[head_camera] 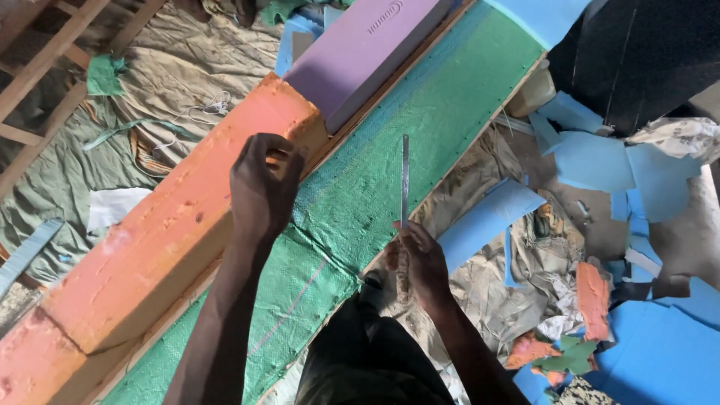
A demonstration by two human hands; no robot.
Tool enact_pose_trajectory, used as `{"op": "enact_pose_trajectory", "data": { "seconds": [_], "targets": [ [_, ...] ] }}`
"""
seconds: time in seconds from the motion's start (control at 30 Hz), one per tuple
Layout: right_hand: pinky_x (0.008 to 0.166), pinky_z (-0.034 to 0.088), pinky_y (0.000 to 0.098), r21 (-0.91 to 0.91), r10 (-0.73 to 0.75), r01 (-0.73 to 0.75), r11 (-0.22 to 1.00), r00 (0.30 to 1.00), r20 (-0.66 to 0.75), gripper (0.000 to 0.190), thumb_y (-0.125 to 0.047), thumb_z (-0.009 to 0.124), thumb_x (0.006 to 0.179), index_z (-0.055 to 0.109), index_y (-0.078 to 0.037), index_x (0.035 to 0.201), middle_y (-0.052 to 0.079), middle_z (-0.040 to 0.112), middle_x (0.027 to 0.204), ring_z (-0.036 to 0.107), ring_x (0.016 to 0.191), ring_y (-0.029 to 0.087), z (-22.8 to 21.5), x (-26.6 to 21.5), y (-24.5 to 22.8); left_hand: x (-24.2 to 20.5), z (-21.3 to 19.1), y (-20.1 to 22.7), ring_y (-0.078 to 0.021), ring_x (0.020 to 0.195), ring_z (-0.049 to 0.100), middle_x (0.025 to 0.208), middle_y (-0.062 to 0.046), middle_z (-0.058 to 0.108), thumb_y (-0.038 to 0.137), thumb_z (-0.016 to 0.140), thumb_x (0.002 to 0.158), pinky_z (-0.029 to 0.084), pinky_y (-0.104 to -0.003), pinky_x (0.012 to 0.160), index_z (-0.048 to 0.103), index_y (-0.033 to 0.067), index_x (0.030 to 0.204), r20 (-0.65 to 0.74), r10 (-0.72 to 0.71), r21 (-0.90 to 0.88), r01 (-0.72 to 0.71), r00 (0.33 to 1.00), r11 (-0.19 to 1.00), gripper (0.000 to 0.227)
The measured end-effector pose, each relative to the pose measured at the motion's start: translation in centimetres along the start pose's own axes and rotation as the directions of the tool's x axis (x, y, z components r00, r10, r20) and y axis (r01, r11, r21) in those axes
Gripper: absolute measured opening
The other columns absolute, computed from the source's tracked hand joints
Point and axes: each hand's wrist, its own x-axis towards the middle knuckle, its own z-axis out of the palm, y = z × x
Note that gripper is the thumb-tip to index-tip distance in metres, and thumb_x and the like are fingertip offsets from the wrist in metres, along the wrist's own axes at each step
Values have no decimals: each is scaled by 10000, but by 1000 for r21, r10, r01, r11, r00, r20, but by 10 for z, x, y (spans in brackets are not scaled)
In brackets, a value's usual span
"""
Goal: The person strips several long foam strips from a wooden frame using a long knife to cut through the adhesive.
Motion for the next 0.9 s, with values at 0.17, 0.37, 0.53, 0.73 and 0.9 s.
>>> {"op": "enact_pose_trajectory", "data": {
  "seconds": [0.17, 0.37, 0.53, 0.73, 0.9],
  "targets": [
    [378, 404, 282, -28, 24, -25, 999, 999, -27, 331, -282, 526, 1051, 668, -86, 1277, 150, 641, 664, 538, 457, 189, 8, 10, 14, 58, 16, -41, -436, 953, 665, 965, -196, 604, 293, 922, 827, 590, -504, 807, 611, 3, 1056, -3, 214, 184, -209, 977, 960, 483],
    [441, 504, 288, -32, 2, -2, 999, 1000, -8, 339, -297, 509, 1060, 704, -65, 1214, 166, 678, 723, 595, 514, 191, 51, 13, 4, 98, 56, -72, -463, 1255, 480, 1290, -222, 497, 618, 935, 628, 419, -628, 1042, 508, 56, 1294, 222, 148, 416, -231, 964, 880, 970],
    [415, 490, 255, -51, 10, -11, 999, 1000, -10, 291, -286, 514, 1065, 715, -86, 1128, 143, 681, 683, 575, 469, 152, 86, 32, 14, 95, 64, -87, -397, 1195, 497, 1283, -111, 423, 563, 862, 714, 462, -559, 905, 499, 174, 1162, 296, 92, 463, -227, 951, 857, 696],
    [361, 442, 241, 40, -14, 16, 999, 999, -32, 274, -228, 489, 1085, 681, -57, 990, 135, 665, 646, 544, 419, 142, 115, 39, 19, 94, 57, -94, -328, 1066, 570, 1163, -28, 497, 404, 773, 723, 442, -487, 891, 620, 194, 1016, 230, 118, 375, -200, 966, 905, 392],
    [361, 479, 253, 4, 11, -11, 1000, 1000, -25, 298, -237, 477, 1087, 675, -30, 1008, 142, 656, 620, 586, 411, 166, 123, 35, 13, 94, 59, -98, -244, 975, 586, 1046, 29, 546, 326, 644, 866, 437, -405, 859, 645, 247, 937, 150, 186, 356, -229, 971, 906, 106]
  ]
}}
